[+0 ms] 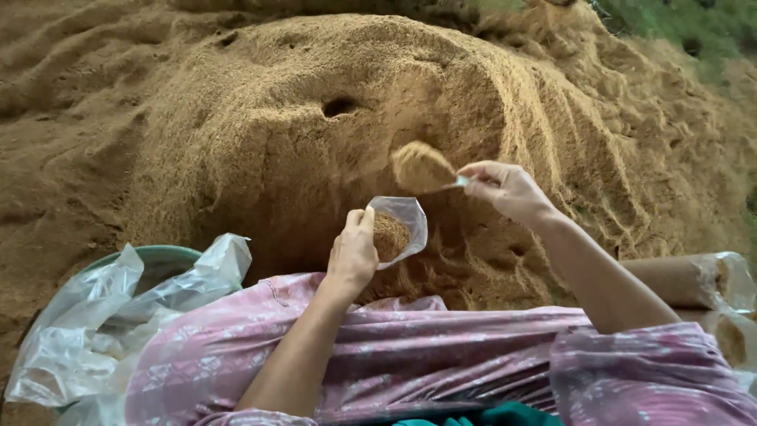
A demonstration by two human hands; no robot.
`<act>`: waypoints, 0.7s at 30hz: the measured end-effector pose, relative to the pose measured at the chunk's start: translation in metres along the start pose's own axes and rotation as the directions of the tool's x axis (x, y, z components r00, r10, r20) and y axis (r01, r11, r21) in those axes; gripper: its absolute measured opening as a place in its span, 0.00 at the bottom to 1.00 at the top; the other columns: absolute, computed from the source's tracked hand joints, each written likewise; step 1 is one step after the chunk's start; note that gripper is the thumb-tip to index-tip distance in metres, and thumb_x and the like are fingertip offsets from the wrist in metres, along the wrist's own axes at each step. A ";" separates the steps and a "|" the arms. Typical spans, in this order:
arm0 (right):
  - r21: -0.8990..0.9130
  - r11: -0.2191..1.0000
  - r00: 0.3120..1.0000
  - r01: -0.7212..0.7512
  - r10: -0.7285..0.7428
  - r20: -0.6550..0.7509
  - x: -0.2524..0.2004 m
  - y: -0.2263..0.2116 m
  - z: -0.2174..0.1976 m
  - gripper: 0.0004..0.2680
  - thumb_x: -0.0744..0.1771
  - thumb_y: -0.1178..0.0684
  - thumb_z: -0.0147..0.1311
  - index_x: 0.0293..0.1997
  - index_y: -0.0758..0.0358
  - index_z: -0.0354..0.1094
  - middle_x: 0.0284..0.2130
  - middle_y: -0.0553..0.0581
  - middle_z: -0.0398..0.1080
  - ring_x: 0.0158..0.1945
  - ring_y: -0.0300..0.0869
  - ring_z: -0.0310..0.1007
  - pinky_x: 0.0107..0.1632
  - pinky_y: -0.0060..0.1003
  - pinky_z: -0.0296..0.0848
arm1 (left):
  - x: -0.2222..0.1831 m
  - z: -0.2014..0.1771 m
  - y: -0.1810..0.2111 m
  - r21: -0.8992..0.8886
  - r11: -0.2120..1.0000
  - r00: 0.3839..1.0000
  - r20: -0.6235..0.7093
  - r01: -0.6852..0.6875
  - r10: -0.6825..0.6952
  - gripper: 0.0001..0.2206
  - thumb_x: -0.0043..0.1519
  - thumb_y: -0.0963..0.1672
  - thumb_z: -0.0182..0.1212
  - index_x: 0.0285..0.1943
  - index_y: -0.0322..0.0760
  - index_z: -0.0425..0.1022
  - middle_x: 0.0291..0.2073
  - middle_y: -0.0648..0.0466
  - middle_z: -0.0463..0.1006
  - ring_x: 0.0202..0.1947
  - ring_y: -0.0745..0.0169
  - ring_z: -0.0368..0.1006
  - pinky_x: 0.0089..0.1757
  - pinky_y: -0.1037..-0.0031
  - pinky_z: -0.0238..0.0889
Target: Filling small plastic bags with agricultural substrate using a scoop from a large pile.
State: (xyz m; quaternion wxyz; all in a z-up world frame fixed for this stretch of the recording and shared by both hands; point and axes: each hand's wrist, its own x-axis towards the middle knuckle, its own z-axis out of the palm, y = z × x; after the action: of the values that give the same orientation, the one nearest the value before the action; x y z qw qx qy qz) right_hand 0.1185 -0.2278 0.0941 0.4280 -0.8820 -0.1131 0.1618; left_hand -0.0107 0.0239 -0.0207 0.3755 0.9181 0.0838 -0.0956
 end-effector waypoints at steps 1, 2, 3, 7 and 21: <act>0.000 1.000 1.000 -0.001 0.001 -0.004 -0.007 -0.008 -0.001 0.12 0.65 0.54 0.65 0.53 0.53 0.77 0.36 0.56 0.79 0.40 0.38 0.75 0.49 0.38 0.75 | -0.002 -0.004 0.002 0.000 1.000 1.000 0.001 -0.004 0.004 0.35 0.55 0.34 0.53 0.76 0.37 0.54 0.66 0.49 0.60 0.48 0.30 0.77 0.48 0.47 0.76; -0.075 0.997 0.996 0.021 -0.015 0.084 -0.014 -0.015 -0.003 0.12 0.65 0.55 0.64 0.54 0.54 0.77 0.35 0.57 0.80 0.39 0.40 0.76 0.49 0.40 0.75 | -0.003 -0.007 0.004 -0.017 1.000 1.000 -0.003 -0.004 0.004 0.34 0.55 0.34 0.51 0.76 0.36 0.56 0.66 0.48 0.61 0.49 0.30 0.77 0.48 0.47 0.76; -0.147 0.988 0.984 0.050 -0.023 0.174 -0.021 -0.022 -0.004 0.12 0.65 0.55 0.62 0.54 0.54 0.77 0.34 0.58 0.81 0.38 0.41 0.77 0.48 0.42 0.75 | -0.005 -0.011 0.005 -0.035 0.999 1.000 -0.006 -0.003 0.002 0.34 0.54 0.34 0.49 0.75 0.35 0.57 0.65 0.48 0.62 0.50 0.30 0.77 0.48 0.47 0.75; -0.324 0.937 0.942 0.128 -0.013 0.336 -0.035 -0.051 0.012 0.10 0.66 0.54 0.56 0.51 0.53 0.76 0.33 0.58 0.82 0.41 0.50 0.81 0.50 0.50 0.75 | -0.006 -0.008 0.005 0.005 1.000 1.000 -0.017 -0.014 0.015 0.34 0.54 0.34 0.50 0.75 0.34 0.58 0.65 0.48 0.63 0.49 0.31 0.77 0.48 0.48 0.76; -0.478 0.877 0.858 0.056 0.203 0.472 0.041 -0.008 0.000 0.16 0.67 0.54 0.42 0.56 0.41 0.74 0.29 0.59 0.81 0.28 0.50 0.76 0.39 0.45 0.76 | -0.014 -0.022 0.015 0.005 1.000 1.000 0.012 -0.005 0.005 0.33 0.56 0.36 0.52 0.76 0.33 0.56 0.66 0.46 0.61 0.53 0.31 0.75 0.50 0.48 0.75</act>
State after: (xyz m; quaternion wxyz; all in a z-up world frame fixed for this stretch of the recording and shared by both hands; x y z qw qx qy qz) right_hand 0.1557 -0.2088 0.0928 0.1464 -0.8888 -0.2233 0.3724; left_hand -0.0184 0.0278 0.0082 0.3737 0.9187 0.0791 -0.1002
